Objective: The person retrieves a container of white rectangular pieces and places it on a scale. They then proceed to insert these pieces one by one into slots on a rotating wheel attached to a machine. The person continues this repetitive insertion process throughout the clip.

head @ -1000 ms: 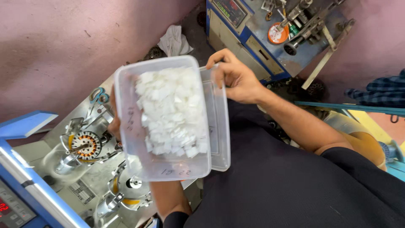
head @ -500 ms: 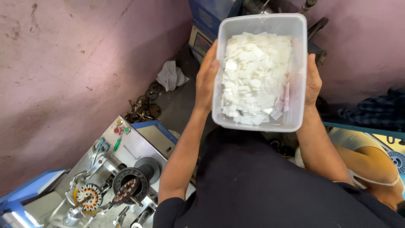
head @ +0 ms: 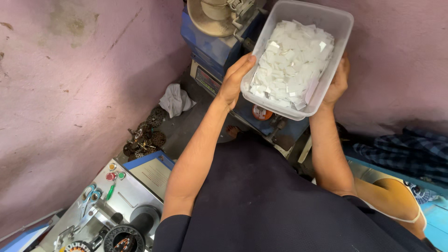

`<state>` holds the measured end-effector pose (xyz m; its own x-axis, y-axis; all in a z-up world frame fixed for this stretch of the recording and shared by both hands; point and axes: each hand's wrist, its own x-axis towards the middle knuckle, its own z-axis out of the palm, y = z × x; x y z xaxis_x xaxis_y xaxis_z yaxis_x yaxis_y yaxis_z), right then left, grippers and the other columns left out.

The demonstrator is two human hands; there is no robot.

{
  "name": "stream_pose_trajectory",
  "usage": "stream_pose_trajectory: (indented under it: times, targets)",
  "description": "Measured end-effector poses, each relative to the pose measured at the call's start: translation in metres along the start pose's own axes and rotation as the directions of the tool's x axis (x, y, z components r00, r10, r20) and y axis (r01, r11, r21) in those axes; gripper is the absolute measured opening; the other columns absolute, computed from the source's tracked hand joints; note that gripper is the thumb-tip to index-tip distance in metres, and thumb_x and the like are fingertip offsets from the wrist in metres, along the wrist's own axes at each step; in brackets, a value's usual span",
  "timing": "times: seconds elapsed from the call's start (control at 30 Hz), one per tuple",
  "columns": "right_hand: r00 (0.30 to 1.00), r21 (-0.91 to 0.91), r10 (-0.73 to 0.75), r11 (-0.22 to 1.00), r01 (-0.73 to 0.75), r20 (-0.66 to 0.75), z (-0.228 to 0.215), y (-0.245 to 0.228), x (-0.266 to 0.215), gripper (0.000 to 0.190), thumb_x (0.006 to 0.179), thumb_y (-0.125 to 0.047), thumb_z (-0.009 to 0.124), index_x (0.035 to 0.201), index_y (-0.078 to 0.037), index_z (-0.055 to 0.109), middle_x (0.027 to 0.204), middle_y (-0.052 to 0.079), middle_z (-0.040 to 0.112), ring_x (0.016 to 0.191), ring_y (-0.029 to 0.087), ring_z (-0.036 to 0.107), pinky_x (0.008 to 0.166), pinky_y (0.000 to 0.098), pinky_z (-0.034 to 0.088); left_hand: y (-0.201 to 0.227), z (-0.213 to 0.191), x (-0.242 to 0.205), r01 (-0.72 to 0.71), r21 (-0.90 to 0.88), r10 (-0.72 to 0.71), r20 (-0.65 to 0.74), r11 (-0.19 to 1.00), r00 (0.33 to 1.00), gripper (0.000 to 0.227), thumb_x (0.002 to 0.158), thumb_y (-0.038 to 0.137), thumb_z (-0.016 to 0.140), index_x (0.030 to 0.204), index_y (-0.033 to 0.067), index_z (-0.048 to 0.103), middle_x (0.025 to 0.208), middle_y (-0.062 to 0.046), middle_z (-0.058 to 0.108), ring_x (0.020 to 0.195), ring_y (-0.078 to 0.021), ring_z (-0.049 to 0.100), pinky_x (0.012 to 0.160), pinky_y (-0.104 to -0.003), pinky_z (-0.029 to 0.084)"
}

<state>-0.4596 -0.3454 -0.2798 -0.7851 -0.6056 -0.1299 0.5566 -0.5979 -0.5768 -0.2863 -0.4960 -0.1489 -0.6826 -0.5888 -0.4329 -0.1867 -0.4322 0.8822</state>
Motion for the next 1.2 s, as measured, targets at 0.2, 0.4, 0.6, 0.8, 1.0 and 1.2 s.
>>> stream_pose_trajectory:
  times: [0.2, 0.4, 0.6, 0.8, 1.0, 1.2]
  targets:
    - [0.949, -0.358, -0.109, 0.934, -0.004, -0.297, -0.008, 0.055, -0.016, 0.042, 0.108, -0.033, 0.052, 0.135, -0.004, 0.04, 0.134, 0.015, 0.048, 0.125, 0.026, 0.055, 0.108, 0.0403, 0.051, -0.03, -0.023, 0.014, -0.005, 0.159, 0.08, -0.473, 0.987, 0.877, 0.073, 0.1, 0.058, 0.06, 0.126, -0.0107, 0.065, 0.118, -0.014, 0.064, 0.112, -0.0213, 0.055, 0.104, -0.034, 0.041]
    - [0.939, -0.676, -0.267, 0.735, 0.051, -0.219, -0.004, 0.047, -0.009, 0.039, 0.112, -0.028, 0.056, 0.137, -0.003, 0.04, 0.137, 0.014, 0.044, 0.133, 0.026, 0.045, 0.118, 0.0416, 0.037, -0.031, -0.03, 0.008, 0.07, 0.148, 0.038, -0.622, 0.987, 0.782, 0.091, 0.09, 0.078, 0.043, 0.124, -0.0035, 0.061, 0.113, -0.009, 0.061, 0.107, -0.0204, 0.056, 0.098, -0.034, 0.043]
    - [0.891, -0.737, -0.2, 0.505, 0.45, 0.407, 0.061, -0.055, 0.036, 0.027, 0.111, -0.017, 0.073, 0.126, 0.0, 0.057, 0.118, 0.011, 0.058, 0.104, 0.02, 0.062, 0.093, 0.0357, 0.055, -0.032, -0.014, -0.012, -0.038, 0.239, 0.177, -0.595, 0.97, 0.784, 0.086, 0.097, 0.074, 0.04, 0.132, -0.0043, 0.055, 0.126, -0.014, 0.056, 0.118, -0.0237, 0.053, 0.107, -0.037, 0.039]
    - [0.39, -0.536, 0.703, -0.015, 0.844, 0.595, 0.129, -0.021, 0.072, 0.06, 0.071, -0.025, 0.088, 0.122, 0.0, 0.067, 0.112, 0.02, 0.066, 0.1, 0.04, 0.067, 0.082, 0.0463, 0.056, -0.066, -0.014, -0.082, -0.186, 0.346, 0.361, -0.556, 0.919, 0.748, 0.065, 0.107, 0.055, 0.04, 0.143, 0.0017, 0.046, 0.145, -0.015, 0.05, 0.13, -0.0257, 0.055, 0.108, -0.039, 0.045]
    - [0.296, -0.381, 0.774, -0.077, 0.921, 0.56, 0.124, 0.015, 0.078, 0.039, 0.078, -0.009, 0.072, 0.117, -0.003, 0.071, 0.102, 0.017, 0.071, 0.088, 0.038, 0.071, 0.08, 0.0459, 0.058, -0.112, -0.061, -0.183, 0.048, 0.252, 0.127, -0.631, 0.967, 0.765, 0.048, 0.107, 0.043, 0.045, 0.129, 0.0026, 0.059, 0.125, -0.013, 0.068, 0.113, -0.0213, 0.066, 0.094, -0.035, 0.053]
    - [0.397, -0.536, 0.84, -0.157, 0.829, 0.369, 0.143, -0.001, 0.082, 0.036, 0.079, -0.011, 0.07, 0.115, -0.009, 0.076, 0.087, 0.021, 0.075, 0.081, 0.039, 0.07, 0.081, 0.0479, 0.056, -0.154, -0.085, -0.252, 0.298, 0.104, -0.064, -0.86, 0.949, 0.505, 0.042, 0.104, 0.039, 0.051, 0.119, 0.0026, 0.066, 0.115, -0.012, 0.073, 0.103, -0.0189, 0.07, 0.086, -0.034, 0.056]
